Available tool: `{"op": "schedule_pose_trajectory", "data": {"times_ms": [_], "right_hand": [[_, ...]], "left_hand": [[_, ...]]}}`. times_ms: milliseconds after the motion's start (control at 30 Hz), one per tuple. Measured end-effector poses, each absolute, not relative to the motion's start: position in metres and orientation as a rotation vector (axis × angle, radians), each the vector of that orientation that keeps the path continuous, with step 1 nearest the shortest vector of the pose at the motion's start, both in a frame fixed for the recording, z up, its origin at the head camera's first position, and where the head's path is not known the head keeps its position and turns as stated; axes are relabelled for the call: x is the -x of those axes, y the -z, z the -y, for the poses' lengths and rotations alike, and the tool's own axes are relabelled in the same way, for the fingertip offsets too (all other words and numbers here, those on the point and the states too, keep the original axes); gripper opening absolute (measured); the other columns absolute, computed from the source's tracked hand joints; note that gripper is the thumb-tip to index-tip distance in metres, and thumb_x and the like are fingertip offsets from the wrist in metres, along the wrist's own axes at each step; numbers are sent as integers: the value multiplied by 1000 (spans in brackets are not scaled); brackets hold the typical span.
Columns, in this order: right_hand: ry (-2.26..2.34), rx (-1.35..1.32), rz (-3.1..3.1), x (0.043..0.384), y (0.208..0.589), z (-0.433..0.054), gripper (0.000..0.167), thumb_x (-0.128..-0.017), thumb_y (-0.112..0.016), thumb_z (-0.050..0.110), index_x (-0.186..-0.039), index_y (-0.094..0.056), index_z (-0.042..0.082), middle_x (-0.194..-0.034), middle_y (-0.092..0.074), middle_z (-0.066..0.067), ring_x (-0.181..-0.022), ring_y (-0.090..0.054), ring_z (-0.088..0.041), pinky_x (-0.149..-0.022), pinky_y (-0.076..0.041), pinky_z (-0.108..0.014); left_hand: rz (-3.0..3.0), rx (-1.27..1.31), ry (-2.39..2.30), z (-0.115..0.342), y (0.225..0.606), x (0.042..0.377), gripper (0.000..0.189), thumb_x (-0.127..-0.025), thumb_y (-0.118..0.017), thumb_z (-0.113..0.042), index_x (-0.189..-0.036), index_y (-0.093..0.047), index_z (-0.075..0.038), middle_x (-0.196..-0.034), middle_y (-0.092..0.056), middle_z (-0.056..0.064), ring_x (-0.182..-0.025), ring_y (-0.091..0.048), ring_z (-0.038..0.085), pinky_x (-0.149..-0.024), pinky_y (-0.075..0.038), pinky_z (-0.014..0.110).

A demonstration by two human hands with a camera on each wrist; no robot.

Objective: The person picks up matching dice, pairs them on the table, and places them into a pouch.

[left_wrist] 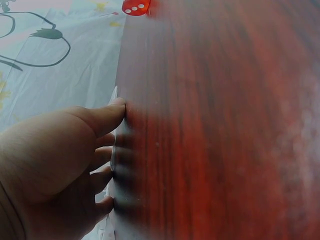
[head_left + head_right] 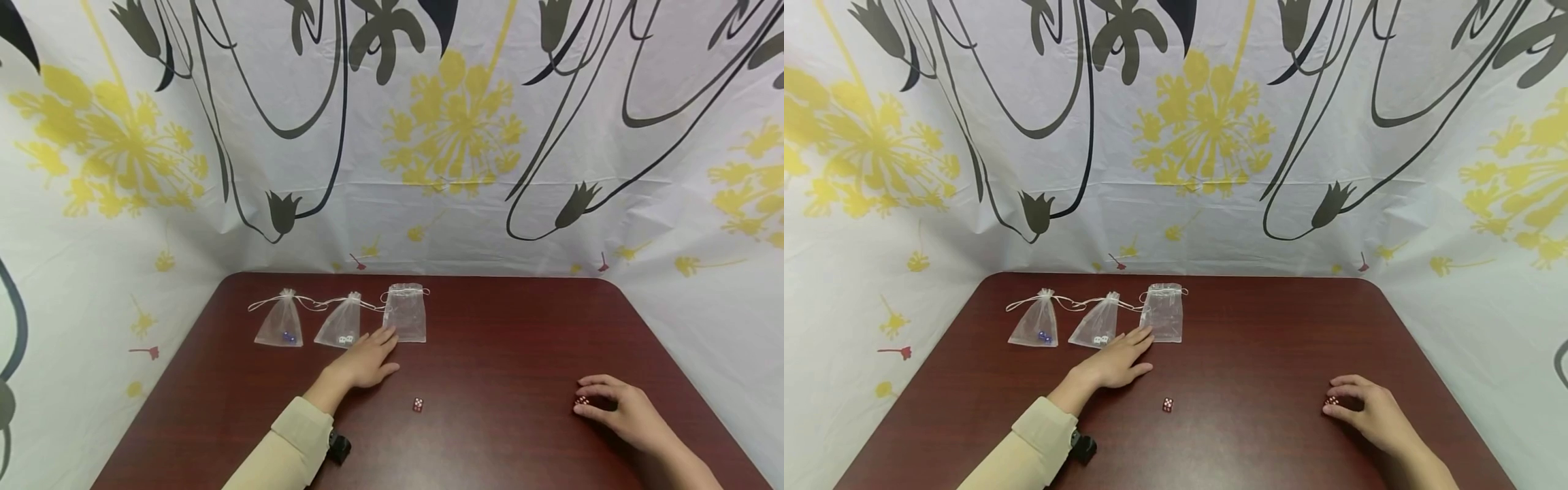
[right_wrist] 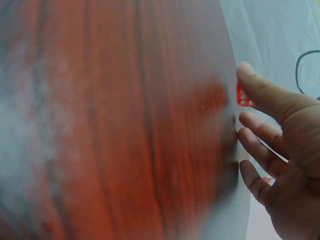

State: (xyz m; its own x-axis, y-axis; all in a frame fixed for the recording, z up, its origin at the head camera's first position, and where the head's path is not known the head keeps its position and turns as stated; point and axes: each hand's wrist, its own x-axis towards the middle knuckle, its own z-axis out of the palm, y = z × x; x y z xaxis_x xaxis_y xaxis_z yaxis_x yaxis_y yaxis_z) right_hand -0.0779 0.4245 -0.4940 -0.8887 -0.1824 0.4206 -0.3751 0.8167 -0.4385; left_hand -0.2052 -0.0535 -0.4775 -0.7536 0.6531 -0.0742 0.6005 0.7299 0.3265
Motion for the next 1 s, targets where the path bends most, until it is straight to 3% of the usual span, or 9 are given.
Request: {"op": "schedule_pose_trajectory", "data": {"times_ms": [333,667,1000], "right_hand": [[-727,-484,2571,88,463,-410,29,-70,-92,11,-96,-78,12,-102,-72,-3,-102,-56,14,-86,-36,-1],[-773,-633,2507,98,443,-384,39,-67,-92,4,-97,-77,23,-101,-72,-1,-100,-61,7,-86,-40,-3],[-816,-758,2508,113,438,-345,35,-71,-91,7,-101,-77,19,-105,-71,8,-99,-66,-2,-88,-42,-5]], "left_hand": [[-2753,-1004,-412,53,478,208,61,-105,-54,-36,-154,-39,-2,-164,-28,14,-152,-23,32,-121,-23,53],[-2743,-1003,-423,55,479,207,61,-105,-54,-36,-154,-39,-2,-164,-27,14,-152,-23,33,-121,-23,53],[-2749,-998,-426,55,480,206,61,-105,-54,-36,-154,-39,-2,-164,-27,15,-152,-23,33,-120,-23,53]]}}
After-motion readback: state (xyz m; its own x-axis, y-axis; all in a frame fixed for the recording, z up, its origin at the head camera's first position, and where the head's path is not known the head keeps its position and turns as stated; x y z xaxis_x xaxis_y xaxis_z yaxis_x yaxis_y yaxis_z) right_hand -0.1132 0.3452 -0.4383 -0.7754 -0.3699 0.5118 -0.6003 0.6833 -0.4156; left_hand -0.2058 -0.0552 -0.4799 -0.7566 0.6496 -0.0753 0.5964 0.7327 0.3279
